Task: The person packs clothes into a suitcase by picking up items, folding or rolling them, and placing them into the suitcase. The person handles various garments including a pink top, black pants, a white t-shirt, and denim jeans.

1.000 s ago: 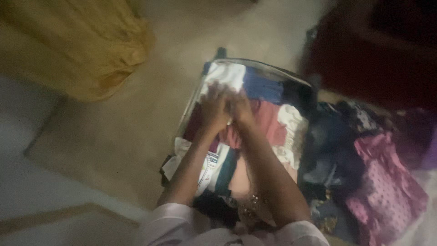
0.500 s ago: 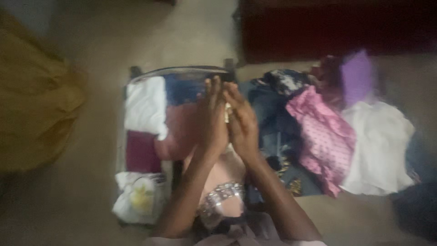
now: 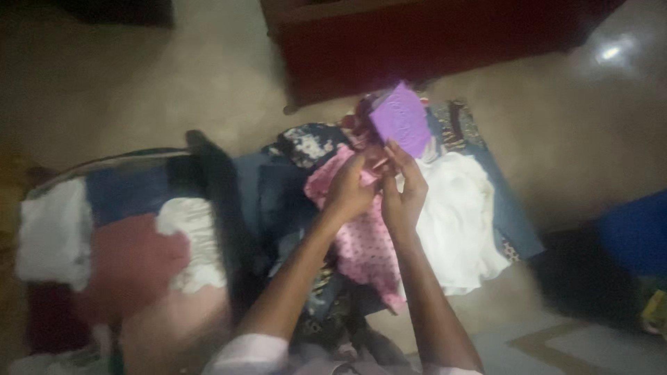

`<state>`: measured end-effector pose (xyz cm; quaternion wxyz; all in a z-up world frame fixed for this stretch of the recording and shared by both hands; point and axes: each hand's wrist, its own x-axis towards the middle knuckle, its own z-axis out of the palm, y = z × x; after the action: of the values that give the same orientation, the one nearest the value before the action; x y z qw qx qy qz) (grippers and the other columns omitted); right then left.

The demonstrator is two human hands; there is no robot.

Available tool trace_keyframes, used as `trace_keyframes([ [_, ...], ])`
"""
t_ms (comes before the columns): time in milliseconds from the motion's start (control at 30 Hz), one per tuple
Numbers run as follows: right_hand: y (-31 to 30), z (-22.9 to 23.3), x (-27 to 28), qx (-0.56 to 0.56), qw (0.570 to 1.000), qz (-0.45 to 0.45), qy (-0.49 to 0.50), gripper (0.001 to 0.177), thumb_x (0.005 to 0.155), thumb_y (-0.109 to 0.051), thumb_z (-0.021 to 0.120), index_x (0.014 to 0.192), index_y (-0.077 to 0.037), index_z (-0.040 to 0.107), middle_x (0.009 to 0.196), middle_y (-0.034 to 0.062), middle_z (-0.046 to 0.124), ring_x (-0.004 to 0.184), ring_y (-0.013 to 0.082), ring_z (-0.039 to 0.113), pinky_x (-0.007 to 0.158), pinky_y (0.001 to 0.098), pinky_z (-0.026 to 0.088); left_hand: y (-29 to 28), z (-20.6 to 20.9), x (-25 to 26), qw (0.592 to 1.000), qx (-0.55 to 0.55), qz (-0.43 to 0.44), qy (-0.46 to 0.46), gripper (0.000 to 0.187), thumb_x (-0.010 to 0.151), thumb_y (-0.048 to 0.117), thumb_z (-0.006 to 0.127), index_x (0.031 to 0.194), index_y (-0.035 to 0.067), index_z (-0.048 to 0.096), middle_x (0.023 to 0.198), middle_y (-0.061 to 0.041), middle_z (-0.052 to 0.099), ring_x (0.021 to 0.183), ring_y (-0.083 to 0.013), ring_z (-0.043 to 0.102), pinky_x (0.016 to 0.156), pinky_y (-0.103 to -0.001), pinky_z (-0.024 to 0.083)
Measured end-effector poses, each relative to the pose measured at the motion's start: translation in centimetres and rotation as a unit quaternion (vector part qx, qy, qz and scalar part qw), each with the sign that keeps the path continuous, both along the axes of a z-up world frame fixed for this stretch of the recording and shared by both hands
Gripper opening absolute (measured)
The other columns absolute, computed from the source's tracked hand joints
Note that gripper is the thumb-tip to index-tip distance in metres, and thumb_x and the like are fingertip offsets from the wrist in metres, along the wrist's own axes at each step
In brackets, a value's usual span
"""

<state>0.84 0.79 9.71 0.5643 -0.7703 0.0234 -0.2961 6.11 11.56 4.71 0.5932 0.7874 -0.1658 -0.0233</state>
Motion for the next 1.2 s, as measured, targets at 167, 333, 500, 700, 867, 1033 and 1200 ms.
trace_keyframes([
  [167, -6.2, -0.6, 0.1, -0.076, 0.997, -0.006, -0.014, 0.035, 0.093, 0.003, 0.06, 0.127, 0.0, 0.069, 0.136, 0.0179, 0.07, 0.131, 0.0305, 0.064, 0.115, 0.0394, 0.045, -9.0, -8.8, 7.1, 0.98, -0.169, 0.098, 0.027, 0.069, 0.077, 0.017, 0.083, 0.134, 0.004, 0.048, 0.125, -0.015, 0.065, 0.116, -0.0281, 0.065, 0.097, -0.038, 0.052],
  [333, -10.5, -1.2, -0.6, -0.046, 0.999, -0.025, 0.011, 0.033, 0.094, 0.0, 0.062, 0.126, -0.001, 0.068, 0.135, 0.0163, 0.07, 0.129, 0.0278, 0.065, 0.114, 0.0377, 0.045, -12.5, -10.4, 10.0, 0.965, 0.055, 0.253, 0.031, 0.057, 0.072, 0.031, 0.087, 0.119, 0.006, 0.068, 0.119, -0.017, 0.072, 0.11, -0.0341, 0.069, 0.097, -0.043, 0.052],
  [500, -12.5, -2.3, -0.8, -0.044, 0.999, -0.018, -0.002, 0.035, 0.093, 0.002, 0.065, 0.127, -0.001, 0.069, 0.137, 0.0175, 0.068, 0.132, 0.0297, 0.063, 0.115, 0.0389, 0.044, -13.4, -6.0, 9.3, 0.937, 0.137, 0.275, 0.163, 0.051, 0.091, 0.045, 0.077, 0.127, 0.01, 0.067, 0.123, -0.016, 0.071, 0.113, -0.0358, 0.067, 0.101, -0.044, 0.049],
  [700, -11.7, -3.4, 0.4, -0.068, 0.995, 0.022, 0.072, 0.085, 0.08, -0.01, 0.079, 0.153, 0.003, 0.037, 0.158, 0.0226, 0.043, 0.148, 0.0342, 0.042, 0.118, 0.0402, 0.036, -13.9, -1.5, 6.1, 0.952, -0.214, 0.206, 0.068, 0.05, 0.095, 0.032, 0.068, 0.137, 0.005, 0.06, 0.124, -0.012, 0.073, 0.111, -0.0244, 0.07, 0.101, -0.037, 0.052],
  [867, -8.1, -4.4, 2.1, -0.155, 0.986, -0.038, 0.043, 0.112, 0.084, -0.012, 0.079, 0.162, 0.011, 0.003, 0.171, 0.0346, 0.005, 0.162, 0.0461, 0.005, 0.133, 0.0487, 0.008, -10.8, 5.1, 1.5, 0.932, -0.337, 0.119, 0.063, 0.047, 0.097, 0.027, 0.068, 0.135, 0.002, 0.057, 0.125, -0.011, 0.068, 0.114, -0.0209, 0.067, 0.101, -0.036, 0.053],
  [1033, -4.0, -3.0, 2.3, -0.121, 0.991, -0.059, -0.024, 0.115, 0.088, -0.022, 0.081, 0.166, 0.007, 0.0, 0.174, 0.0338, 0.001, 0.165, 0.0475, -0.001, 0.136, 0.0532, 0.004, -5.5, 8.9, -2.4, 0.915, -0.398, 0.046, 0.053, 0.039, 0.105, 0.023, 0.067, 0.132, -0.004, 0.065, 0.122, -0.011, 0.071, 0.112, -0.0166, 0.064, 0.101, -0.035, 0.052],
  [1200, 1.4, 0.5, 1.2, -0.138, 0.989, 0.05, 0.007, 0.129, 0.076, -0.033, 0.087, 0.165, -0.001, 0.0, 0.172, 0.0322, -0.001, 0.162, 0.046, -0.002, 0.131, 0.0545, 0.002, 1.1, 10.2, -3.5, 0.941, -0.307, 0.136, 0.037, 0.04, 0.099, 0.022, 0.068, 0.132, 0.001, 0.062, 0.121, -0.006, 0.071, 0.11, -0.0137, 0.066, 0.099, -0.031, 0.052],
])
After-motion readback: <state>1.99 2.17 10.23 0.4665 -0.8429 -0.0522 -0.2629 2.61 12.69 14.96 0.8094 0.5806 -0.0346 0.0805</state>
